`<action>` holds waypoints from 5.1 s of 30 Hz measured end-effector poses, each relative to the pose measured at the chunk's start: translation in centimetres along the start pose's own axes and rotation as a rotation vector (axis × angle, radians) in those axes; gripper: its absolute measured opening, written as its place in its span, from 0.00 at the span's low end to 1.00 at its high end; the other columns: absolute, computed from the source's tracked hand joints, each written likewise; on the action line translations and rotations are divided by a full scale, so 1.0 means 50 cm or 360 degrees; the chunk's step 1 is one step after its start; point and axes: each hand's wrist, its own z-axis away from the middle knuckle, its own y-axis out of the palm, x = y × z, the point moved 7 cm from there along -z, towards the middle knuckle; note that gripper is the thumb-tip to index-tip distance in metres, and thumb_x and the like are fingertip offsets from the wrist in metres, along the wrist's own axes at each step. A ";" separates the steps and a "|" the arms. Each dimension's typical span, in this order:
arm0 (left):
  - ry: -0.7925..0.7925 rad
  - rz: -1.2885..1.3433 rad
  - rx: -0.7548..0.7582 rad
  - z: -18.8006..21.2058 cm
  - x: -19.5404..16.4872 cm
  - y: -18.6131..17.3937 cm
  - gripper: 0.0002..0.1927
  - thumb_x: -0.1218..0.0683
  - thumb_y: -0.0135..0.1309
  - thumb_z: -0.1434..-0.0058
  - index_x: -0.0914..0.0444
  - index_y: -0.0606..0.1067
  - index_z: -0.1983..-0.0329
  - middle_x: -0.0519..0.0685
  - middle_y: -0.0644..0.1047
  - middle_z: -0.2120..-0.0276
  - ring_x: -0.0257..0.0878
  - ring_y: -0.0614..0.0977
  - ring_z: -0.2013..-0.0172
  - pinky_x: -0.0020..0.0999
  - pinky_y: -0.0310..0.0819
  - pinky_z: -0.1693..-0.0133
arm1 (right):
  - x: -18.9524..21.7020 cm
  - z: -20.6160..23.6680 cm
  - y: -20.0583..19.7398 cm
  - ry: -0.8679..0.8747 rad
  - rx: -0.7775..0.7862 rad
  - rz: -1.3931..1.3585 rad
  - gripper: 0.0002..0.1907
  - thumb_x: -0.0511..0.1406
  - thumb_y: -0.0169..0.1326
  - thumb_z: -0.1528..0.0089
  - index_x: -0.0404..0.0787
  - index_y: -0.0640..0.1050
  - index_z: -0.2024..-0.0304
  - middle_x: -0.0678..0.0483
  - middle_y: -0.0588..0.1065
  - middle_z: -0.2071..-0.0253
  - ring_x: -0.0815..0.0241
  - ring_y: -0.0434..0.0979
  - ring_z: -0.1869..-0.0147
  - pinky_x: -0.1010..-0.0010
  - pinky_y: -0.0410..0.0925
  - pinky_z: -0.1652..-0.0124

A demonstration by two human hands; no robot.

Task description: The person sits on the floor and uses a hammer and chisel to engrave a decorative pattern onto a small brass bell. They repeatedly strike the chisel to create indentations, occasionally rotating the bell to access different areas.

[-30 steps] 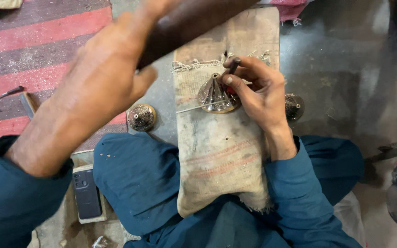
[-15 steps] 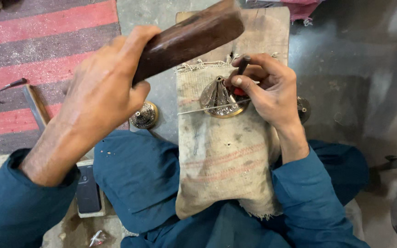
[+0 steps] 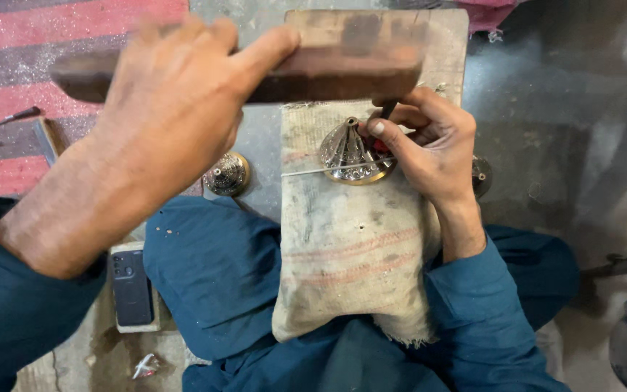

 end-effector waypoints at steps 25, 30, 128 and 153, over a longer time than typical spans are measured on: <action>0.0201 -0.0008 -0.0444 0.012 0.010 -0.017 0.26 0.64 0.56 0.40 0.58 0.73 0.38 0.57 0.77 0.57 0.55 0.80 0.54 0.51 0.70 0.57 | 0.011 -0.002 0.010 -0.0029 0.0055 -0.0056 0.12 0.24 0.58 0.31 0.27 0.75 0.45 0.46 0.81 0.60 0.57 0.86 0.50 0.72 0.79 0.49; 0.0227 -0.0229 -0.0480 0.015 0.008 -0.016 0.24 0.63 0.59 0.39 0.55 0.74 0.39 0.56 0.77 0.59 0.53 0.80 0.54 0.50 0.70 0.56 | 0.013 -0.004 0.012 -0.0035 0.0060 -0.0041 0.10 0.24 0.58 0.30 0.28 0.75 0.47 0.46 0.81 0.60 0.57 0.86 0.50 0.73 0.79 0.50; -0.0874 0.1892 -0.0136 0.353 0.038 0.358 0.37 0.54 0.61 0.43 0.64 0.61 0.31 0.63 0.79 0.54 0.51 0.85 0.52 0.42 0.76 0.51 | 0.066 0.057 0.123 -0.0245 -0.0198 0.0412 0.14 0.24 0.59 0.27 0.31 0.74 0.39 0.45 0.81 0.52 0.60 0.84 0.48 0.74 0.79 0.47; 0.0040 0.0780 -0.0672 0.172 0.057 0.070 0.43 0.64 0.56 0.44 0.54 0.59 0.25 0.54 0.72 0.60 0.54 0.77 0.56 0.52 0.71 0.57 | 0.066 0.060 0.123 -0.0176 -0.0338 0.0544 0.14 0.23 0.63 0.31 0.29 0.76 0.45 0.49 0.82 0.56 0.65 0.83 0.52 0.77 0.79 0.56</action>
